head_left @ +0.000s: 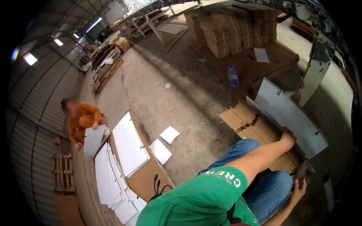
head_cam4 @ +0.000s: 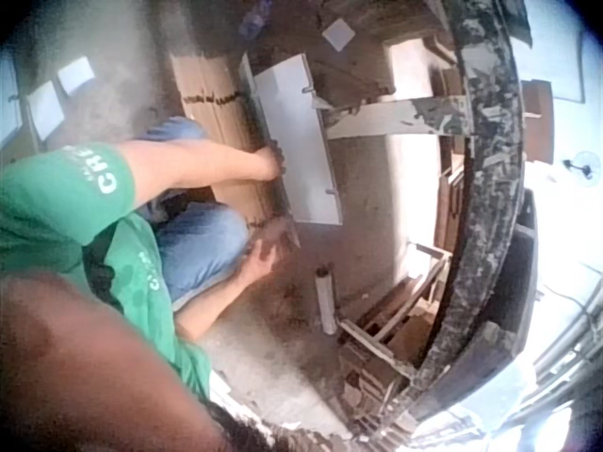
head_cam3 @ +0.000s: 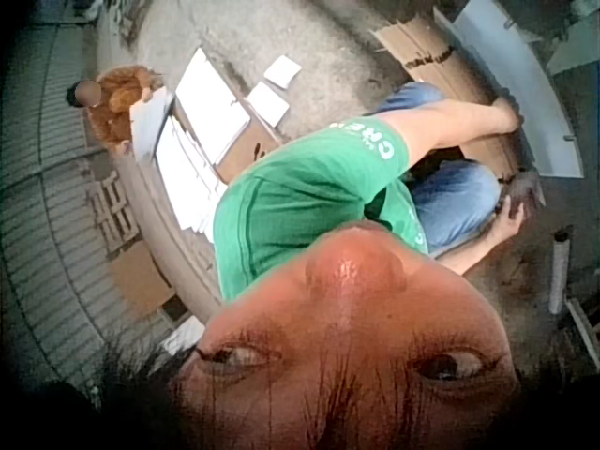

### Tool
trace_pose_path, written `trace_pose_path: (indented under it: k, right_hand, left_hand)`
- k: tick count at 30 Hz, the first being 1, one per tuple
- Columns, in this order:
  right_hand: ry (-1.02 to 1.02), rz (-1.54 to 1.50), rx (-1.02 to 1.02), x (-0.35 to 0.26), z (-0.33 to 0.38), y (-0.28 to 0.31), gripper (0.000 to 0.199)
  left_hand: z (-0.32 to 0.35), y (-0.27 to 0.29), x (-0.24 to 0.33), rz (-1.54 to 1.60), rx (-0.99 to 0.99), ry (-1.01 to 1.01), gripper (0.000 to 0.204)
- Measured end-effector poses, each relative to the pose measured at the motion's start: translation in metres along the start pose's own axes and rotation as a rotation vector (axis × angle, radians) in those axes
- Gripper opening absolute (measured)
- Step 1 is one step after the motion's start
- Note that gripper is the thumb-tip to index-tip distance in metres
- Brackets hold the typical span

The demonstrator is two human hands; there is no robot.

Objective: The person sits on the floor in a workshop and sands the edges of white rectangular panels using a sanding block. They handle the panels one at a time, rubbing the sanding block along the edges and corners, then stacking the finished pieces. Another person is visible in the background handling similar materials.

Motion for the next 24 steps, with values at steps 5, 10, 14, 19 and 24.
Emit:
trace_pose_path:
  k: [5,10,14,19,24]
  right_hand:
    - [-0.085,-0.017,0.033,0.019,-0.007,0.003,0.036]
    - [-0.144,-0.062,0.082,0.028,-0.007,0.002,0.033]
    - [-0.071,0.013,0.113,0.028,-0.006,0.001,0.035]
    - [0.010,0.031,0.160,0.025,-0.002,0.000,0.036]
    - [0.142,0.111,0.267,0.011,0.003,-0.011,0.030]
  left_hand:
    - [0.004,0.002,0.000,-0.009,0.017,-0.010,0.030]
    - [0.000,-0.003,0.000,0.005,0.046,-0.008,0.029]
    - [-0.001,-0.004,-0.001,0.087,0.057,0.005,0.028]
    - [0.001,-0.005,0.000,-0.002,0.023,-0.079,0.029]
    - [-0.001,-0.016,-0.017,0.059,-0.157,-0.030,0.031]
Point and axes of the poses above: each hand's wrist, its own z-axis away from the middle knuckle, its own y-axis out of the back of the hand, x = y × z, the point moved 3 cm from there along -z, towards the middle knuckle, and after that the axes turned 2 degrees about x, right-handed, at the moved point
